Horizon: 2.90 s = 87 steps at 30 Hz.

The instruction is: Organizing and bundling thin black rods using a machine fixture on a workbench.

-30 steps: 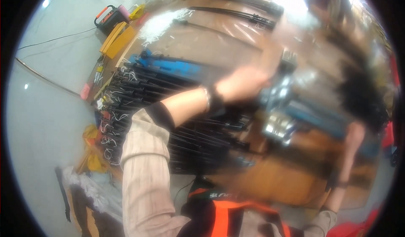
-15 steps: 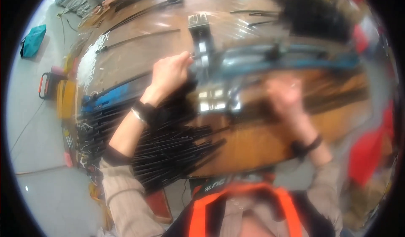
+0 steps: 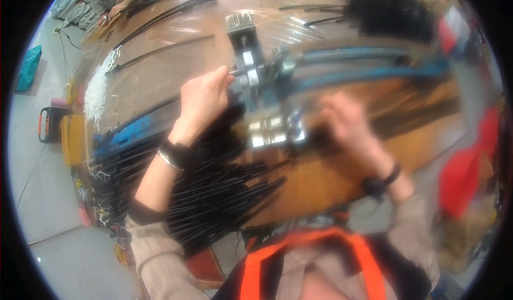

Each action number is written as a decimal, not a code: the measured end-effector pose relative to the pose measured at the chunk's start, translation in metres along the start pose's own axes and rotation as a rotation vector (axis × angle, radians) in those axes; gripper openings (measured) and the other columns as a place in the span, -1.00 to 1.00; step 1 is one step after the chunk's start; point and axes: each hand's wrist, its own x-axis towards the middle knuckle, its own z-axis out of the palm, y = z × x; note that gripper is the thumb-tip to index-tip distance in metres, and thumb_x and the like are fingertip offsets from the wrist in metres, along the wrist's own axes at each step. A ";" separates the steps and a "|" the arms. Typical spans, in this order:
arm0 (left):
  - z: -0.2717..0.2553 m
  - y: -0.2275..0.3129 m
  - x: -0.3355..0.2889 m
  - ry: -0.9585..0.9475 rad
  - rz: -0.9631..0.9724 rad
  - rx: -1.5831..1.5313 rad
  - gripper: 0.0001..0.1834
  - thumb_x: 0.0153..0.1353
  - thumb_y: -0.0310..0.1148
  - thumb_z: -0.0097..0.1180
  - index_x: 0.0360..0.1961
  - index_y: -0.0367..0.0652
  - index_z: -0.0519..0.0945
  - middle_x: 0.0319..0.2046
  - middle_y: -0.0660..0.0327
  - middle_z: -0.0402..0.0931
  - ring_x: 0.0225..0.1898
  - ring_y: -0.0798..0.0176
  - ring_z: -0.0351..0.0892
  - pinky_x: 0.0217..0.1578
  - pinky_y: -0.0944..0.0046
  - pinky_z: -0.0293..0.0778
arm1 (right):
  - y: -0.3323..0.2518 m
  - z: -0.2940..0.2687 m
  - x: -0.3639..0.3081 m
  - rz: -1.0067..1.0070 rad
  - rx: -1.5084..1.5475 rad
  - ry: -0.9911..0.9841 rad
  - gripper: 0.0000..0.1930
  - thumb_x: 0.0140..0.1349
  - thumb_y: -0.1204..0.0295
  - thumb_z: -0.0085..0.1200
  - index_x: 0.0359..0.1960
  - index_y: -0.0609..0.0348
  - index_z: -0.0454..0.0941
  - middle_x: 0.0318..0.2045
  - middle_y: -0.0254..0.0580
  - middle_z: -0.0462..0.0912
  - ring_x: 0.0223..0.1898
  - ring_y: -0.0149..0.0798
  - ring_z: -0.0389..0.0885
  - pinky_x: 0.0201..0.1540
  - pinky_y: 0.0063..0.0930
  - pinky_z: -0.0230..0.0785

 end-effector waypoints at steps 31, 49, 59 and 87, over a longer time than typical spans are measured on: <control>-0.044 0.009 -0.194 -0.212 -0.077 0.265 -0.83 0.17 -0.25 0.21 -0.30 -0.06 0.53 -0.39 0.21 0.47 -0.33 0.15 0.54 -0.37 0.17 0.47 | -0.052 0.031 -0.037 -0.092 0.008 -0.476 -0.90 0.20 0.49 0.19 -0.31 0.26 0.64 -0.45 -0.09 0.59 -0.36 -0.09 0.56 -0.26 -0.31 0.41; -0.044 0.120 -0.131 -0.447 0.101 -0.053 -0.83 0.14 -0.37 0.15 -0.23 -0.09 0.53 -0.45 0.11 0.52 -0.41 0.01 0.57 -0.46 0.04 0.50 | -0.054 0.023 -0.067 -0.514 -0.131 -0.146 -0.45 -0.01 0.53 0.23 0.11 0.35 0.49 -0.41 -0.13 0.60 -0.37 -0.07 0.59 -0.31 -0.25 0.52; -0.085 0.170 0.004 -0.272 0.377 0.163 -0.59 0.12 -0.56 0.08 0.04 -0.17 0.53 -0.43 0.10 0.43 -0.38 0.04 0.52 -0.41 0.09 0.47 | 0.034 -0.084 -0.050 -0.103 -0.196 0.330 -0.48 0.11 0.36 0.33 0.15 0.07 0.54 -0.46 -0.12 0.58 -0.43 -0.15 0.60 -0.36 -0.27 0.52; -0.022 0.193 0.043 -0.308 0.484 -0.004 -0.59 0.11 -0.55 0.14 0.03 -0.08 0.58 -0.52 0.13 0.40 -0.43 0.04 0.51 -0.43 0.08 0.46 | 0.051 -0.101 -0.067 -0.105 -0.483 0.658 -0.75 0.21 0.28 0.26 -0.16 0.14 0.66 -0.48 -0.25 0.60 -0.47 -0.21 0.55 -0.40 -0.28 0.47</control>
